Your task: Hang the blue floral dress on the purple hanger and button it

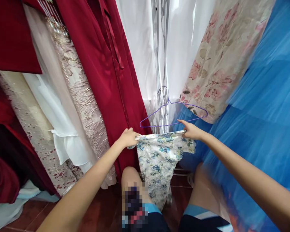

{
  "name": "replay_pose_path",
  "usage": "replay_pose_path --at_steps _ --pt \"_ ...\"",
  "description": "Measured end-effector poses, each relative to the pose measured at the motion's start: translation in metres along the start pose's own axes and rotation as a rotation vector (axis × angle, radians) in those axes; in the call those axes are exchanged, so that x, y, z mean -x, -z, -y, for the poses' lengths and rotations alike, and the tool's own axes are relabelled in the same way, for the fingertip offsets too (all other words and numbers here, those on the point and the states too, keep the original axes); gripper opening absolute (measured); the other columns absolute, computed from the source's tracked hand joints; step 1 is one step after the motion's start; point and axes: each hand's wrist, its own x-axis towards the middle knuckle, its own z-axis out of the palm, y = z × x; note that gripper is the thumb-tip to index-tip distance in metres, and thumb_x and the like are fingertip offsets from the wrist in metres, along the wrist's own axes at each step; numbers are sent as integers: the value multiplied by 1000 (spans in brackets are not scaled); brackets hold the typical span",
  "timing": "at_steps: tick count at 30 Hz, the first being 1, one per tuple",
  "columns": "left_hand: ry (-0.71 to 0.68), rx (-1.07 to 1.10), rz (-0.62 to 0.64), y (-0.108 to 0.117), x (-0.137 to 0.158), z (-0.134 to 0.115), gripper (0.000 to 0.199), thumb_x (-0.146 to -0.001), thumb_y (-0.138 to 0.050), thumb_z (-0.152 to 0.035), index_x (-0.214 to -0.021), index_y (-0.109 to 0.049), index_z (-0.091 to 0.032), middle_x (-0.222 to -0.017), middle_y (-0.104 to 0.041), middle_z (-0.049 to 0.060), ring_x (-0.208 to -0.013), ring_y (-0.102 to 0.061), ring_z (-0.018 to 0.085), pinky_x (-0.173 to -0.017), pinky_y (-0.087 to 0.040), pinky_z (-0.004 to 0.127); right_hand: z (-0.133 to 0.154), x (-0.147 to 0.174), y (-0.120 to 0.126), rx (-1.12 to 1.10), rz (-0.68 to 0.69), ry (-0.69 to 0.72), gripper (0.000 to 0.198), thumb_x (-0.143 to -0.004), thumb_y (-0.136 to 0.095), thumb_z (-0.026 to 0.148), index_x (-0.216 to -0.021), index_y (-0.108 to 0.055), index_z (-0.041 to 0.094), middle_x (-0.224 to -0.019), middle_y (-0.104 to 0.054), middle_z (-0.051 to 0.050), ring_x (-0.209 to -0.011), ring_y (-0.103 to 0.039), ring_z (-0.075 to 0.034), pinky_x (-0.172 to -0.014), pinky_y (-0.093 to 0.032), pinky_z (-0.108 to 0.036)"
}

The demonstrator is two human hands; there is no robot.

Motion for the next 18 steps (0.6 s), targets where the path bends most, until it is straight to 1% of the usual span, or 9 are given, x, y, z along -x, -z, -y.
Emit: replay_pose_path --at_steps 1,3,5,7,10,13,15,16,18 --pt "5 -28 -28 6 -4 2 26 -71 -62 -27 -94 -76 -25 -106 -72 12 -113 -50 37 -101 -30 51 -2 -2 -3 27 -10 -7 96 -59 -57 8 -151 -31 9 -57 -45 8 -52 -44 -14 -49 -28 -24" --pt "-3 -97 -103 18 -9 1 39 -72 -62 -27 -110 -72 -22 -135 -60 13 -128 -39 41 -106 -24 54 -4 -2 -10 46 -23 -14 94 -60 -56 8 -151 -32 11 -58 -45 8 -52 -44 -14 -50 -28 -24" --pt "-34 -194 -201 30 -13 -4 50 -75 -61 -27 -124 -64 -18 -149 -47 14 -136 -31 43 -108 -22 56 -5 1 -15 44 -32 -10 92 -62 -55 8 -151 -33 15 -59 -48 7 -53 -45 -14 -51 -28 -24" --pt "-63 -282 -289 41 -16 -11 53 -77 -59 -27 -129 -60 -15 -152 -44 15 -135 -32 43 -106 -26 55 -3 5 -20 52 -35 3 91 -63 -55 8 -151 -34 18 -61 -52 5 -55 -48 -15 -52 -29 -24" --pt "-95 -296 -341 56 -21 -21 47 -74 -60 -25 -120 -63 -15 -152 -43 13 -131 -36 41 -100 -33 52 2 12 -25 89 -45 31 87 -65 -55 8 -150 -37 19 -65 -59 3 -59 -53 -17 -53 -30 -24" --pt "-110 -263 -337 66 -19 -24 32 -72 -64 -27 -102 -68 -17 -148 -48 10 -126 -39 39 -97 -36 50 7 17 -26 102 -62 33 82 -68 -56 9 -148 -41 20 -70 -64 0 -62 -56 -18 -54 -31 -24" --pt "-91 -263 -322 69 -14 -22 26 -76 -65 -36 -95 -69 -19 -142 -55 8 -123 -41 38 -97 -36 51 9 17 -25 98 -70 16 78 -71 -57 11 -147 -44 20 -73 -66 0 -62 -56 -18 -55 -32 -24" --pt "-82 -266 -307 69 -10 -21 27 -79 -63 -42 -93 -70 -20 -138 -58 8 -121 -42 37 -97 -36 51 8 17 -25 98 -74 5 76 -72 -58 12 -146 -45 20 -73 -66 -1 -62 -56 -17 -55 -33 -24" --pt "-78 -256 -266 69 -1 -18 36 -85 -57 -52 -94 -71 -21 -135 -61 7 -118 -45 36 -97 -36 51 8 16 -26 107 -83 -15 77 -72 -59 14 -147 -44 20 -73 -66 -1 -62 -56 -17 -55 -33 -24"
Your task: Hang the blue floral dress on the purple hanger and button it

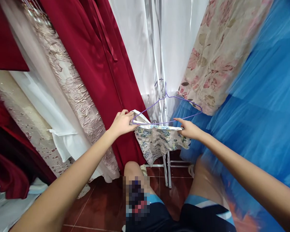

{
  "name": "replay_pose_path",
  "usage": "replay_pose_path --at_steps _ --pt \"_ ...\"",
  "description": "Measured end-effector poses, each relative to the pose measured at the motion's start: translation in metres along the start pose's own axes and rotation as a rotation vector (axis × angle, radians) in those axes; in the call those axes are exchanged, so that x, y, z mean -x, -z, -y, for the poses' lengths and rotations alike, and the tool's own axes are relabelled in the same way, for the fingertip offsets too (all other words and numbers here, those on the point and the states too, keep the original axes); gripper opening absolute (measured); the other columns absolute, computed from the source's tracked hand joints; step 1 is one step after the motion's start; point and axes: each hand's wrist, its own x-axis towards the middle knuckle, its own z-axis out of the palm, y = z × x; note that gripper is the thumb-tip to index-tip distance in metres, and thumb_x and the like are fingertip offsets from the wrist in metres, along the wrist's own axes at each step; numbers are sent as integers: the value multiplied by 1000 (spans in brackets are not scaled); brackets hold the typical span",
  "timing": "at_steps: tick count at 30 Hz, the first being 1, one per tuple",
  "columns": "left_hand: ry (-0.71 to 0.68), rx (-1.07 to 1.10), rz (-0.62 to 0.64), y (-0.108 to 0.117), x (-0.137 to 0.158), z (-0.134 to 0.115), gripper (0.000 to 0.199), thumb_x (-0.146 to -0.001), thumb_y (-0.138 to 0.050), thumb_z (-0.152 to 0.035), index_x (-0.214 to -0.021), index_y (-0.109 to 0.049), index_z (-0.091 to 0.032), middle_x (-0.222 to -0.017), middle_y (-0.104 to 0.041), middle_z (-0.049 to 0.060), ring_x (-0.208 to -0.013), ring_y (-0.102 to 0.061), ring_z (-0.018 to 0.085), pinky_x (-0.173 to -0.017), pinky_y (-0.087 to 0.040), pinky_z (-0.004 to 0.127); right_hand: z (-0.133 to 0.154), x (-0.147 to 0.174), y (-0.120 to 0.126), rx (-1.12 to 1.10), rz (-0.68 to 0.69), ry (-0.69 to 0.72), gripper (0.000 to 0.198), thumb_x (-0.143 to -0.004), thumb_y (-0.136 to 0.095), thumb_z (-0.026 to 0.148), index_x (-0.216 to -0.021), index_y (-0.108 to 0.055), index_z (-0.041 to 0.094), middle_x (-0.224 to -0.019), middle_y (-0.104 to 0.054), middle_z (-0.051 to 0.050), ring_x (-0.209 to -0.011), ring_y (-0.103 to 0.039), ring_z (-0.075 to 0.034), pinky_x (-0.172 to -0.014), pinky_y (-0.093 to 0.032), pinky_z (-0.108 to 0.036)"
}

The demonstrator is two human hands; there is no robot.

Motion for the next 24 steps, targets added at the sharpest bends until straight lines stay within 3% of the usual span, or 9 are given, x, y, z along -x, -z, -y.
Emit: replay_pose_path --at_steps 2,5,9,12,16,20,24 --pt "-9 29 19 1 10 1 43 -89 -51 -56 -104 -71 -21 -135 -61 8 -117 -46 34 -97 -38 50 0 -1 -3 19 -9 -11 80 -72 -60 14 -150 -41 19 -73 -66 -1 -62 -57 -17 -54 -33 -24" --pt "-13 26 -57 3 24 2 43 -90 -51 -53 -115 -67 -21 -138 -59 9 -121 -46 34 -97 -40 49 2 -2 -8 61 -18 -9 82 -73 -60 15 -152 -38 20 -79 -69 -3 -66 -60 -19 -55 -34 -24" --pt "-3 10 -187 11 28 1 23 -87 -56 -41 -91 -67 -21 -144 -55 6 -124 -46 33 -97 -43 47 8 -4 -12 140 -1 -10 81 -77 -58 19 -154 -34 18 -92 -73 -8 -76 -65 -23 -58 -35 -26" --pt "-22 81 -247 19 19 -5 14 -80 -59 -31 -85 -66 -20 -142 -56 7 -123 -50 30 -100 -44 43 13 -4 -13 170 1 -9 82 -76 -60 20 -154 -35 20 -98 -74 -10 -85 -67 -26 -61 -37 -26" --pt "-66 135 -174 28 9 -14 25 -77 -58 -28 -97 -70 -19 -138 -60 8 -122 -53 29 -104 -42 42 12 -2 -11 204 1 -34 81 -77 -60 21 -154 -35 22 -107 -74 -13 -93 -68 -30 -64 -40 -28" --pt "-85 88 -85 27 17 -13 39 -84 -60 -43 -115 -69 -22 -134 -63 6 -129 -48 33 -105 -38 49 10 0 -9 227 3 -61 83 -77 -58 18 -155 -32 24 -109 -73 -13 -95 -68 -30 -65 -41 -29" --pt "-65 59 -112 21 27 1 39 -96 -41 -40 -115 -71 -22 -135 -63 6 -136 -43 31 -108 -35 50 18 2 -13 234 4 -68 82 -79 -57 20 -156 -30 21 -109 -73 -14 -94 -69 -31 -66 -43 -30"
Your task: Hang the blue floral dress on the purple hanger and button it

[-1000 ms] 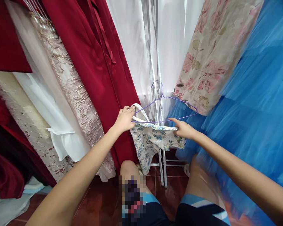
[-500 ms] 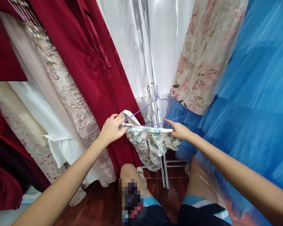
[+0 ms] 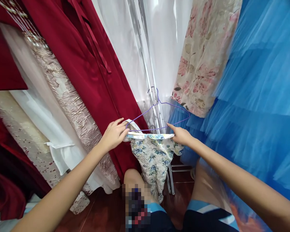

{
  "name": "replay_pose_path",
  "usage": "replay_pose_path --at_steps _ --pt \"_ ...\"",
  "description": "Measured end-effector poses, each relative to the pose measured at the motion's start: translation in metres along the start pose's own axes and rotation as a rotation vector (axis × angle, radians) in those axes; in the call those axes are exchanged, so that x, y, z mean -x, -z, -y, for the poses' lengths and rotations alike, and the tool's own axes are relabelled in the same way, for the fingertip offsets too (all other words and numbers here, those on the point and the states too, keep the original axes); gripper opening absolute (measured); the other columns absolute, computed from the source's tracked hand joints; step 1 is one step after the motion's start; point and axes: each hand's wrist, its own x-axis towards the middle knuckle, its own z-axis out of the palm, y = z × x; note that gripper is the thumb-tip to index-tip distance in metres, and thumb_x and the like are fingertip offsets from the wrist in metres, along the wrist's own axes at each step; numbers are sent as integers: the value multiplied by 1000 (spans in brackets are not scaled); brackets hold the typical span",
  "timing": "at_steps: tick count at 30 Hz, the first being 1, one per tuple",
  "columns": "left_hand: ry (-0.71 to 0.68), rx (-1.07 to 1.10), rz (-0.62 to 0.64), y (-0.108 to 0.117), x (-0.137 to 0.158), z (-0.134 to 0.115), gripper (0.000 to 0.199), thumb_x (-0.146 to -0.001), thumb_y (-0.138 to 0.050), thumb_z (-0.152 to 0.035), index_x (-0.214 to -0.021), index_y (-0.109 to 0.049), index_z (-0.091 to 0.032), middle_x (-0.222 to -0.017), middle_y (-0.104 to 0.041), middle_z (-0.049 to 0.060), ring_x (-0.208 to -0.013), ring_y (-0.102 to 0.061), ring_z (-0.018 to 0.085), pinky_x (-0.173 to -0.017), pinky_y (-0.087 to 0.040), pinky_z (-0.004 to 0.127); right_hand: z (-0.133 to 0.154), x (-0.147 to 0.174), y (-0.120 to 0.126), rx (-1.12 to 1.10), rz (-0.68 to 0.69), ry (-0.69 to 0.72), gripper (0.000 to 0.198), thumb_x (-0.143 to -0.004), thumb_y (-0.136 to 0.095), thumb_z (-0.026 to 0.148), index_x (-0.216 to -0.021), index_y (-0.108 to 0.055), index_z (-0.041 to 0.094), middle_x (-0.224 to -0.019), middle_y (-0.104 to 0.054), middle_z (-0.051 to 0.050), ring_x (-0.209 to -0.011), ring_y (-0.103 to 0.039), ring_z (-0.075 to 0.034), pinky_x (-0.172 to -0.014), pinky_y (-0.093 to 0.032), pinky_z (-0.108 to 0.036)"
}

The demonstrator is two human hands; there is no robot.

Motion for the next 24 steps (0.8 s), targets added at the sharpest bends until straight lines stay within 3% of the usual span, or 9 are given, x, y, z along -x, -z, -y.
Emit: replay_pose_path --at_steps 2,5,9,14,17,19,24 --pt "31 -33 -14 -2 0 6 40 -97 -38 -36 -108 -73 -22 -131 -66 6 -136 -44 32 -108 -35 51 7 2 -1 0 1 9 81 -81 -57 23 -156 -28 19 -108 -74 -15 -93 -69 -32 -67 -44 -31" --pt "80 -80 -33 -5 -8 8 37 -94 -43 -35 -79 -74 -21 -125 -69 7 -135 -44 35 -108 -35 55 16 6 -2 5 -4 18 80 -82 -54 22 -156 -27 16 -108 -73 -17 -94 -70 -33 -70 -46 -34" --pt "128 114 -132 -7 -31 -12 37 -91 -47 -34 -61 -65 -20 -120 -71 9 -129 -52 32 -106 -42 46 19 10 -1 8 -19 19 78 -80 -54 19 -155 -32 16 -109 -73 -18 -98 -69 -35 -74 -47 -36" --pt "119 479 -203 -17 -72 -46 32 -94 -48 -41 -72 -60 -20 -124 -68 7 -117 -62 25 -97 -47 35 12 12 3 -24 -38 40 68 -83 -53 19 -150 -42 22 -115 -73 -12 -104 -69 -32 -76 -48 -33" --pt "146 535 -187 -33 -90 -49 16 -89 -56 -37 -90 -56 -21 -106 -70 5 -99 -65 22 -86 -48 32 5 16 9 -112 -71 61 66 -82 -53 17 -147 -46 22 -118 -73 -10 -102 -69 -28 -78 -48 -30" --pt "195 549 -186 -45 -94 -46 17 -88 -57 -34 -99 -54 -21 -91 -68 2 -85 -65 20 -76 -47 29 -3 21 15 -213 -108 90 65 -81 -53 15 -145 -50 23 -118 -72 -8 -97 -69 -25 -78 -48 -28" --pt "180 477 -180 -57 -81 -40 26 -97 -45 -39 -106 -63 -23 -86 -69 2 -77 -64 19 -70 -43 27 -30 40 38 -254 -254 50 76 -74 -56 15 -149 -44 27 -85 -71 -1 -71 -64 -21 -65 -47 -27"
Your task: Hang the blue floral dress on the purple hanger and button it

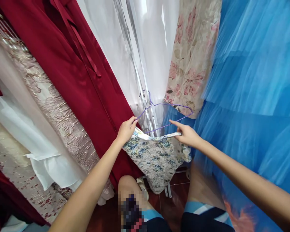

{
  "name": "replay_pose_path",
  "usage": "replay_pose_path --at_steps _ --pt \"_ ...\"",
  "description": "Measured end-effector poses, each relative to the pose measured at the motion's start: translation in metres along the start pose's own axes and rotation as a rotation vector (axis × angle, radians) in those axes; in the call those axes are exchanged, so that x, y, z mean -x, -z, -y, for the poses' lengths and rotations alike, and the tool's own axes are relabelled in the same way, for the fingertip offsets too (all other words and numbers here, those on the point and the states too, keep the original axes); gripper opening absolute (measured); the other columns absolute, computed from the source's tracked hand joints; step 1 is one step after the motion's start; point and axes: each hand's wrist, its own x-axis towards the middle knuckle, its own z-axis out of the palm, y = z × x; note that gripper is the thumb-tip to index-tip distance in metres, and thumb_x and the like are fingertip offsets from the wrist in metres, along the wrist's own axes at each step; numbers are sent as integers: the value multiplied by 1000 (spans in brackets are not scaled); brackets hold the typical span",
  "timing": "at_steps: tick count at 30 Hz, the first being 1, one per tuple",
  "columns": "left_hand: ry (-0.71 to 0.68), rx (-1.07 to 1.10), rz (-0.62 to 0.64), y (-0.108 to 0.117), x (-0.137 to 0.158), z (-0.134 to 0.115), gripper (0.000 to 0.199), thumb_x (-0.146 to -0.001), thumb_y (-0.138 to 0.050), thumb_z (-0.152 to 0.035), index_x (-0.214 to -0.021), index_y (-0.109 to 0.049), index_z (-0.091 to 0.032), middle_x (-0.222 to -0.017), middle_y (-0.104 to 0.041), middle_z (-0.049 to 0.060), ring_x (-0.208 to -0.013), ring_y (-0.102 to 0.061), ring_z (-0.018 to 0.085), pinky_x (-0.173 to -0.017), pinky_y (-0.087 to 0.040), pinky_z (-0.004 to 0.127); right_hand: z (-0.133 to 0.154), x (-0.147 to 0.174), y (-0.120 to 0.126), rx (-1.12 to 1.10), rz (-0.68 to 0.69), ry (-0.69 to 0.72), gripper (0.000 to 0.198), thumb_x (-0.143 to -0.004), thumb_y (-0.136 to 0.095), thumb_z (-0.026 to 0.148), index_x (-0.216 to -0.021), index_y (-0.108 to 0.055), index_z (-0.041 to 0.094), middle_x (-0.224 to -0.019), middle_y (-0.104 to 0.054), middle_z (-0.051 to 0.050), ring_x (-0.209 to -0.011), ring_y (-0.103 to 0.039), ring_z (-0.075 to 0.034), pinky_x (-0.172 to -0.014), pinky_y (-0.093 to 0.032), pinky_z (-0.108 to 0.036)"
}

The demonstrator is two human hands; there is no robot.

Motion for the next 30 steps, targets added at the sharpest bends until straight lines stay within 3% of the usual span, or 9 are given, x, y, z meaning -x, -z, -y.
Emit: replay_pose_path --at_steps 5,8,11,13,14,18,20,25,30 --pt "-91 -16 34 7 1 -8 29 -99 -41 -37 -102 -65 -22 -90 -69 4 -82 -64 20 -72 -44 28 -26 -12 33 172 -346 8 83 -65 -57 12 -147 -40 18 -126 -57 -14 -91 -65 -28 -69 -50 -33" --pt "-122 -61 47 9 -2 -14 28 -100 -38 -34 -96 -63 -22 -88 -65 4 -81 -61 21 -72 -44 29 -42 -40 45 328 -369 -90 78 -70 -58 16 -146 -42 15 -138 -50 -19 -97 -64 -33 -69 -49 -35" --pt "-98 -129 49 10 -3 -15 27 -100 -37 -33 -95 -61 -23 -89 -63 4 -80 -60 21 -71 -43 30 -50 -66 50 393 -193 -116 44 -73 -57 18 -116 -69 17 -112 -68 -14 -91 -66 -31 -69 -47 -33" --pt "-66 -182 44 11 -2 -14 26 -100 -37 -34 -97 -61 -24 -92 -62 4 -81 -60 21 -70 -43 31 -51 -75 51 402 -109 -114 25 -73 -57 17 -91 -74 19 -89 -72 -11 -84 -67 -30 -67 -46 -32" --pt "-52 -204 43 11 -2 -13 26 -100 -37 -35 -98 -61 -24 -94 -62 4 -82 -60 22 -69 -42 31 -51 -76 51 404 -108 -113 23 -74 -56 16 -89 -74 19 -86 -72 -11 -84 -67 -30 -67 -46 -32" --pt "-31 -225 70 13 -2 -12 26 -100 -37 -35 -97 -60 -25 -94 -62 4 -83 -60 21 -67 -41 30 -52 -74 50 353 -250 -95 51 -76 -55 14 -127 -62 15 -121 -65 -17 -103 -64 -32 -78 -47 -34" --pt "-16 -222 74 13 -1 -14 25 -100 -37 -35 -96 -60 -26 -95 -61 3 -83 -60 21 -66 -40 30 -55 -75 48 279 -240 -83 61 -75 -57 14 -137 -56 14 -131 -59 -19 -109 -61 -33 -83 -47 -35" --pt "61 -231 16 12 0 -17 26 -99 -39 -37 -97 -62 -27 -96 -61 4 -82 -61 22 -65 -40 31 -55 -75 44 173 -97 -95 44 -71 -56 10 -112 -72 15 -99 -75 -10 -91 -66 -28 -75 -47 -30" --pt "150 -98 -53 13 -5 10 24 -96 -45 -38 -106 -63 -26 -104 -65 7 -95 -63 26 -81 -46 37 -40 -57 75 27 57 -113 30 -65 -49 5 -77 -75 14 -59 -65 -1 -56 -58 -17 -54 -41 -26"
